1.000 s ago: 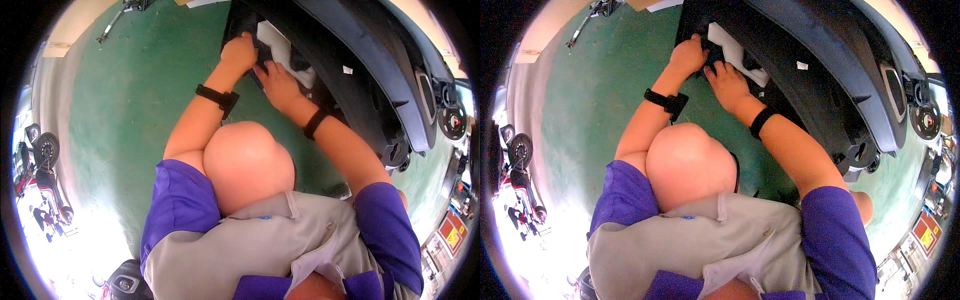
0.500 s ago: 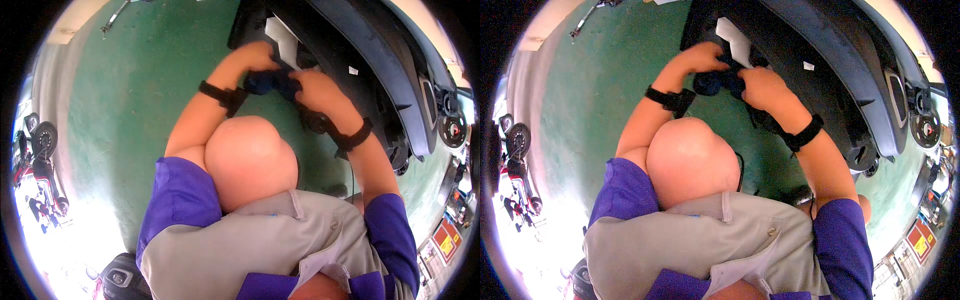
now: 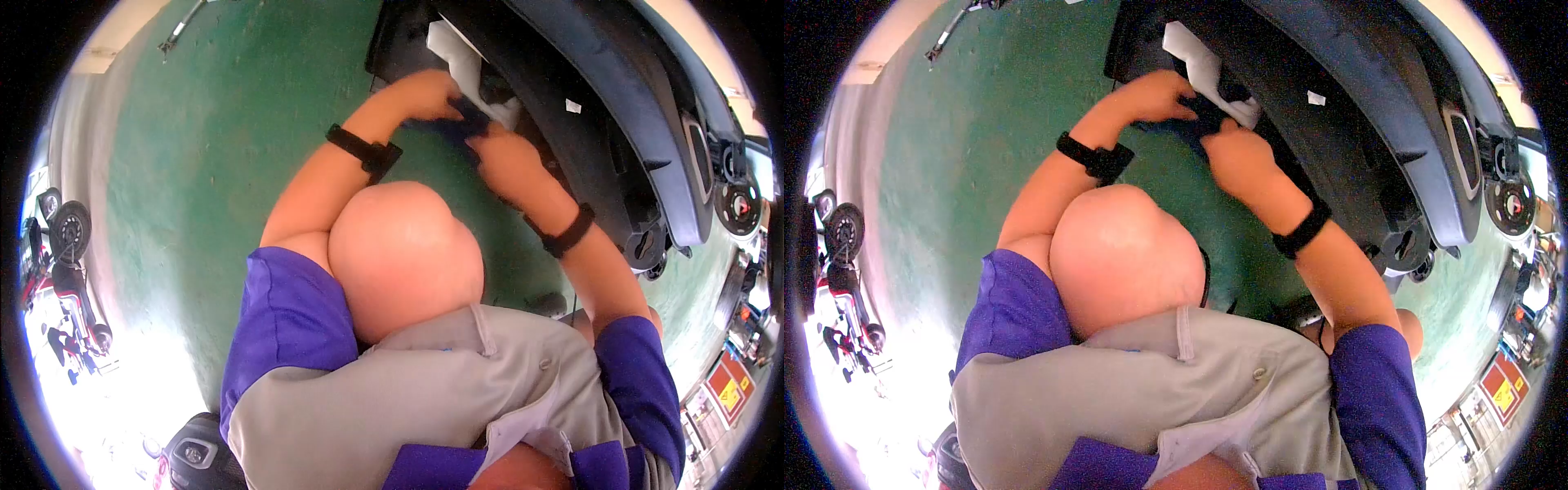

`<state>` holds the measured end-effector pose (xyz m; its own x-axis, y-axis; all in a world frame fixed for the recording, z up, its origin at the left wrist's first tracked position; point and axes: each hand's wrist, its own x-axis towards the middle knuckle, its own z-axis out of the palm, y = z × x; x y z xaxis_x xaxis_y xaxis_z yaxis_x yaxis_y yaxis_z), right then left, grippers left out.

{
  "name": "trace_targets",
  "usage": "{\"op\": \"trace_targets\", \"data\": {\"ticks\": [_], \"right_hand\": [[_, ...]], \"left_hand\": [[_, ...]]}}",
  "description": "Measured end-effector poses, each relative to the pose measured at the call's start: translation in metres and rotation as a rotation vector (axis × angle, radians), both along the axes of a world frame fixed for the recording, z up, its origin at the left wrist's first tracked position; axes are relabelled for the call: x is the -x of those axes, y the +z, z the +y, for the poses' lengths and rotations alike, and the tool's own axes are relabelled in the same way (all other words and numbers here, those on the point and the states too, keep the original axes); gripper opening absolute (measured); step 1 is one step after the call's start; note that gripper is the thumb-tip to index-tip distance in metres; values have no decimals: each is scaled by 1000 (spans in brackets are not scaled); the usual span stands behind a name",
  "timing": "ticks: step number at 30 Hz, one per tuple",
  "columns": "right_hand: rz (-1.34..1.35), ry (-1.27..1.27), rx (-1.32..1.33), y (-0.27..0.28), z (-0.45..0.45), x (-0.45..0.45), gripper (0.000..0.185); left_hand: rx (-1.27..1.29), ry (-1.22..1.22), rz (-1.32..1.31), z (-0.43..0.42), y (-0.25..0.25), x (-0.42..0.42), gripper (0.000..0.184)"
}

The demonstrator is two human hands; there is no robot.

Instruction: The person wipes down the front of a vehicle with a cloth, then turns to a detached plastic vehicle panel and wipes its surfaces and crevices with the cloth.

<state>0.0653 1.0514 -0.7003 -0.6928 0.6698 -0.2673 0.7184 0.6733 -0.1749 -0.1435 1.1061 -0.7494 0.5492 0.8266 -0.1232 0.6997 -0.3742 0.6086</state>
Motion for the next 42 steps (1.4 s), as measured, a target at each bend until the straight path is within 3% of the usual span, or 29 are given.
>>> {"op": "trace_targets", "data": {"ticks": [2, 7, 9, 11, 16, 17, 23, 29, 35, 37, 38, 42], "right_hand": [[-38, -32, -4, 6, -12, -12, 25], [-99, -29, 107, 13, -41, -30, 28], [66, -26, 96, 17, -42, -33, 36], [259, -18, -20, 12, -42, -32, 40], [151, -59, -205, -4, -27, -22, 37], [92, -59, -204, -8, -26, -22, 36], [8, -20, -178, -5, -41, -37, 32], [-9, -74, 69, 20, -51, -53, 36], [239, -165, -100, 33, -59, -72, 48], [221, -225, -220, 24, -59, -71, 48], [212, -255, -281, 16, -57, -69, 48], [-82, -418, -224, -23, -37, -55, 54]], "left_hand": [[-91, -106, -149, -5, -8, -14, 38], [169, -362, -121, -7, 23, -29, 37], [201, -440, -158, -4, 11, -19, 37], [197, -283, -174, 2, 18, 3, 39], [221, 117, -160, 8, 20, 12, 37], [-21, -25, -98, 7, 7, 4, 39], [133, -220, -52, 4, 15, -27, 40], [362, -381, -213, -12, 20, -29, 36], [483, -219, -386, -11, 40, -26, 32], [456, -85, -586, -11, 47, -26, 33], [581, 53, -556, -9, 52, -26, 34], [349, -16, -421, -16, 30, -48, 32]]}}
